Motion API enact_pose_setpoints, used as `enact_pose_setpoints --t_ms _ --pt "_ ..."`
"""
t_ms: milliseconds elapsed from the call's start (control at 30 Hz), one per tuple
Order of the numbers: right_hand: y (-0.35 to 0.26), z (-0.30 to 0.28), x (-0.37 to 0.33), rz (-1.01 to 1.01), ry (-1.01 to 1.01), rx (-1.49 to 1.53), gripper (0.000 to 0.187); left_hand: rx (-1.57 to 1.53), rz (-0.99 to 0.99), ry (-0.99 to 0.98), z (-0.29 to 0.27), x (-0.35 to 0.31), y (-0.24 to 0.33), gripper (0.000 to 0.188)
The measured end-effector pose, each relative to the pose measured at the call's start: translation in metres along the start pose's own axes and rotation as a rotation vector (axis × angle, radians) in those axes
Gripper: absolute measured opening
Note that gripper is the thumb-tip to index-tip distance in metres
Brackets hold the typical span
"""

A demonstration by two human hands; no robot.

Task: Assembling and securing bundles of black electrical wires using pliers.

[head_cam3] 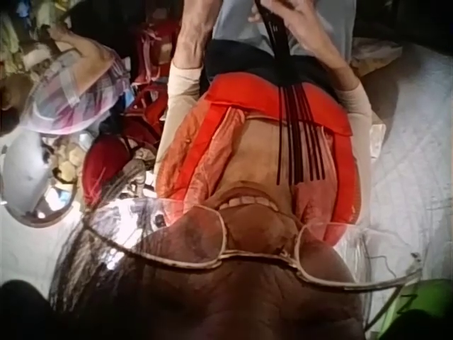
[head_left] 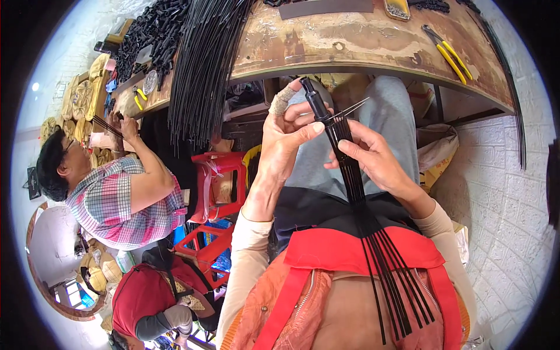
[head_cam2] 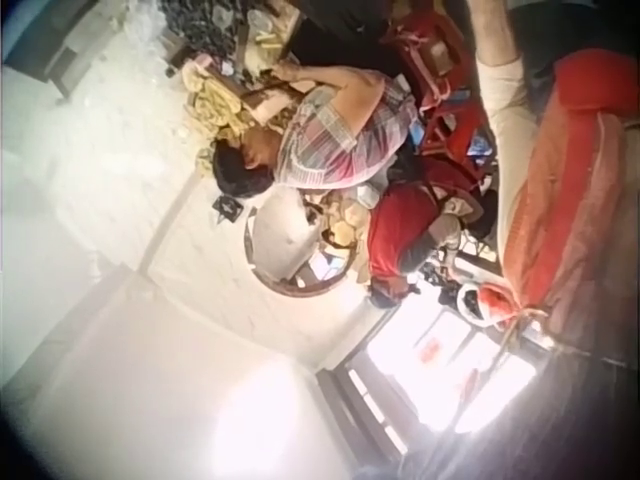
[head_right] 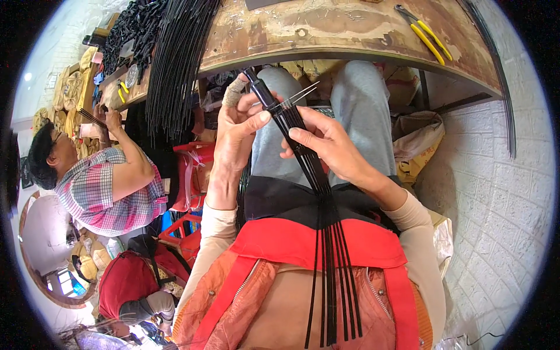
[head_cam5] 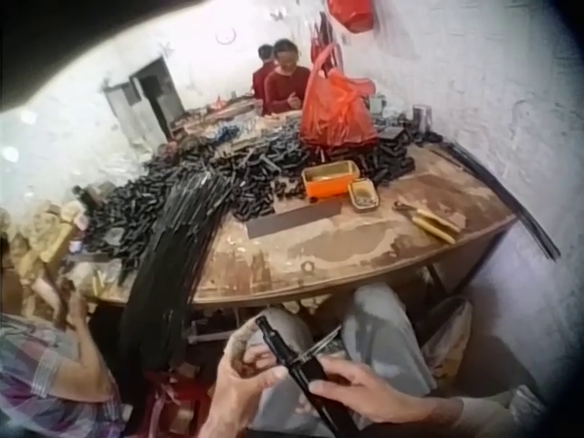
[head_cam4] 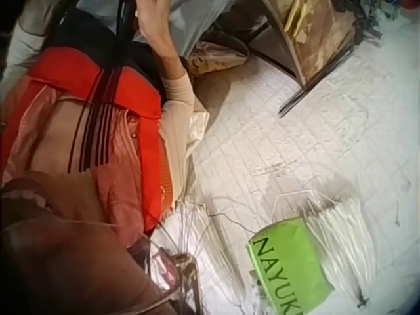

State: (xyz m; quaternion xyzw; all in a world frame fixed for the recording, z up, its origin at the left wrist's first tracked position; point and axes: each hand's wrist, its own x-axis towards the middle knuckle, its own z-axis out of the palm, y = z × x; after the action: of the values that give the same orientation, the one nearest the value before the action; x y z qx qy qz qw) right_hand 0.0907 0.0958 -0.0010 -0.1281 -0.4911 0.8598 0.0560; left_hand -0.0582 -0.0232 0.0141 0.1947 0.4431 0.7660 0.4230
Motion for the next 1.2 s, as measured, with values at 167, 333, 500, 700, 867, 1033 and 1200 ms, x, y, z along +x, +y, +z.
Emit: enact_pose_setpoints --t_ms 167,333,500,700,867,1033,1200 --pt "0.003 -0.015 0.004 0.077 -0.194 0.233 0.03 -0.113 -0.099 -0.155 -0.003 0.006 -0.004 0.075" --pt "0.003 -0.007 -0.002 0.024 -0.071 0.171 0.027 0.1 -0.109 -0.042 -0.003 0.001 -0.01 0.043" --pt "-0.006 -0.004 -0.001 -0.073 -0.024 0.062 0.028 0.249 0.063 -0.014 0.016 -0.003 0.0 0.034" --pt "0.001 0.011 -0.003 -0.355 0.094 -0.047 0.028 0.211 0.126 0.024 0.029 -0.008 0.006 0.024" --pt "0.002 0.004 -0.001 -0.291 0.087 -0.047 0.023 0.091 -0.006 0.018 0.026 -0.007 0.01 0.023" --pt "0.0 0.003 0.008 -0.293 0.075 -0.119 0.015 0.086 0.009 0.005 0.021 -0.004 0.008 0.029" --pt "0.0 0.0 0.022 -0.239 -0.081 0.127 0.011 0.052 -0.079 -0.051 0.012 0.002 0.016 0.034"
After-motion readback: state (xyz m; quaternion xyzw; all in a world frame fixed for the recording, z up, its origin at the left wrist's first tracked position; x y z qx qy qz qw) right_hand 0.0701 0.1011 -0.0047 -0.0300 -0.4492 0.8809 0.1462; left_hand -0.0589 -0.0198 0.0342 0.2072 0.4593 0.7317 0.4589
